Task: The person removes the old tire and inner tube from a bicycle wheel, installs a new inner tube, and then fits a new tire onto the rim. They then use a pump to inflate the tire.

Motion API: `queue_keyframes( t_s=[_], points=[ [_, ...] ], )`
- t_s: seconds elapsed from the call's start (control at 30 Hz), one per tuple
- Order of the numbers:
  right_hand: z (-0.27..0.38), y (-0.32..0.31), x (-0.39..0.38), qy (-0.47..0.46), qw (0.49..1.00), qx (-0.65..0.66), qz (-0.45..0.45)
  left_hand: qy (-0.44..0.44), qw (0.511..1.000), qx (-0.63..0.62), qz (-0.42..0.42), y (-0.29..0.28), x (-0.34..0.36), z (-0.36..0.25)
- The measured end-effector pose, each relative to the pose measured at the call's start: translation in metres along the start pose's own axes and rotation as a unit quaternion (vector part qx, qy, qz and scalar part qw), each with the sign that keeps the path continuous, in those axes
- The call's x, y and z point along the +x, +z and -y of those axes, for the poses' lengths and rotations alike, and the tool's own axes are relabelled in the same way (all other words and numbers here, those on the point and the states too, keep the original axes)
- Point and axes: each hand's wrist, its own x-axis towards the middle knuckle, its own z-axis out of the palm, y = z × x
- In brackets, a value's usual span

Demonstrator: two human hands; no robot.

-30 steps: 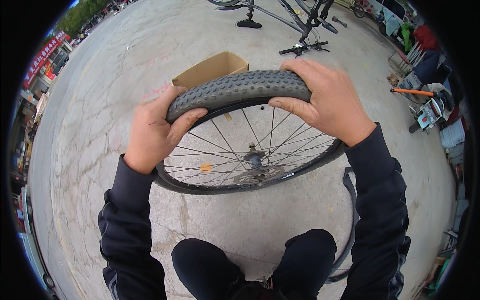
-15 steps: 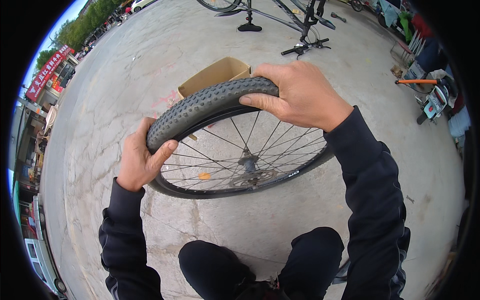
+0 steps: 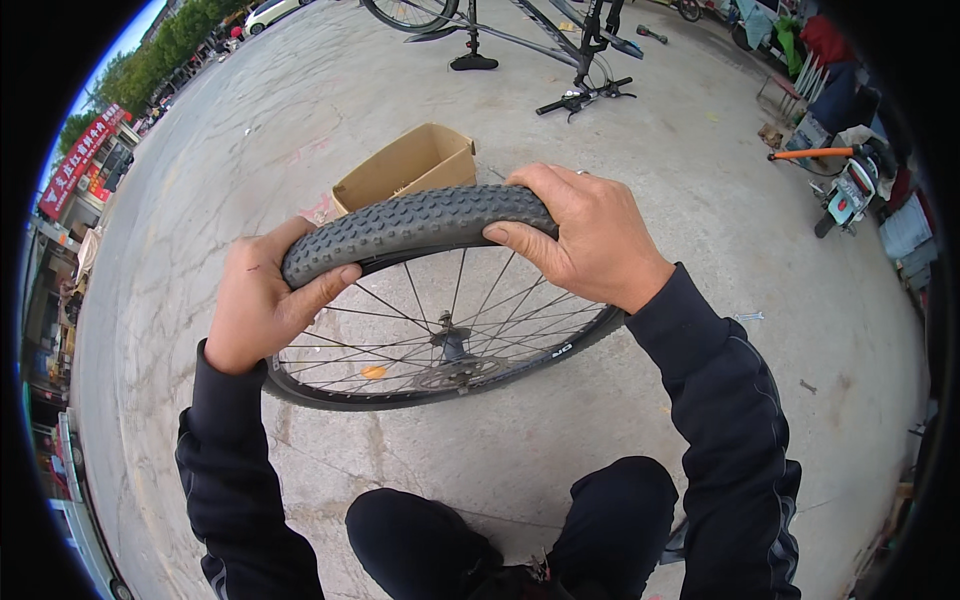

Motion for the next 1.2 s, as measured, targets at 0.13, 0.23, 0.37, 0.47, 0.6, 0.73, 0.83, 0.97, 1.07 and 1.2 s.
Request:
queue_keyframes(
  t_s=[0.13, 0.23, 0.37, 0.47, 0.6, 0.73, 0.83, 0.97, 1.07, 1.2],
  points=[
    [0.003, 0.013, 0.008, 0.006, 1.000, -0.029, -0.011, -0.016, 1.000, -0.008, -0.006, -0.002, -0.006, 0.011],
    [0.011, 0.016, 0.015, 0.029, 0.999, -0.030, 0.005, -0.009, 0.999, -0.027, -0.035, 0.000, -0.011, 0.019],
    [0.023, 0.026, 0.018, -0.040, 0.994, -0.032, -0.100, -0.034, 0.997, -0.018, -0.067, 0.003, -0.017, 0.022],
    [0.024, 0.035, 0.022, -0.072, 0.986, -0.067, -0.138, -0.022, 0.997, 0.017, -0.071, 0.003, -0.015, 0.021],
    [0.023, 0.042, 0.027, -0.074, 0.985, -0.087, -0.132, -0.023, 0.995, 0.061, -0.079, 0.001, -0.014, 0.017],
    [0.028, 0.050, 0.030, -0.095, 0.972, -0.104, -0.188, -0.048, 0.994, 0.068, -0.068, 0.001, -0.016, 0.015],
    [0.032, 0.054, 0.032, -0.094, 0.969, -0.114, -0.200, -0.062, 0.994, 0.061, -0.062, 0.002, -0.016, 0.016],
    [0.031, 0.052, 0.038, -0.077, 0.978, -0.106, -0.163, -0.048, 0.995, 0.045, -0.081, 0.006, -0.014, 0.021],
    [0.034, 0.049, 0.042, -0.066, 0.983, -0.096, -0.139, -0.051, 0.992, 0.059, -0.099, 0.010, -0.016, 0.027],
    [0.037, 0.045, 0.046, -0.041, 0.990, -0.069, -0.120, -0.063, 0.993, 0.035, -0.097, 0.008, -0.016, 0.028]
  ],
)
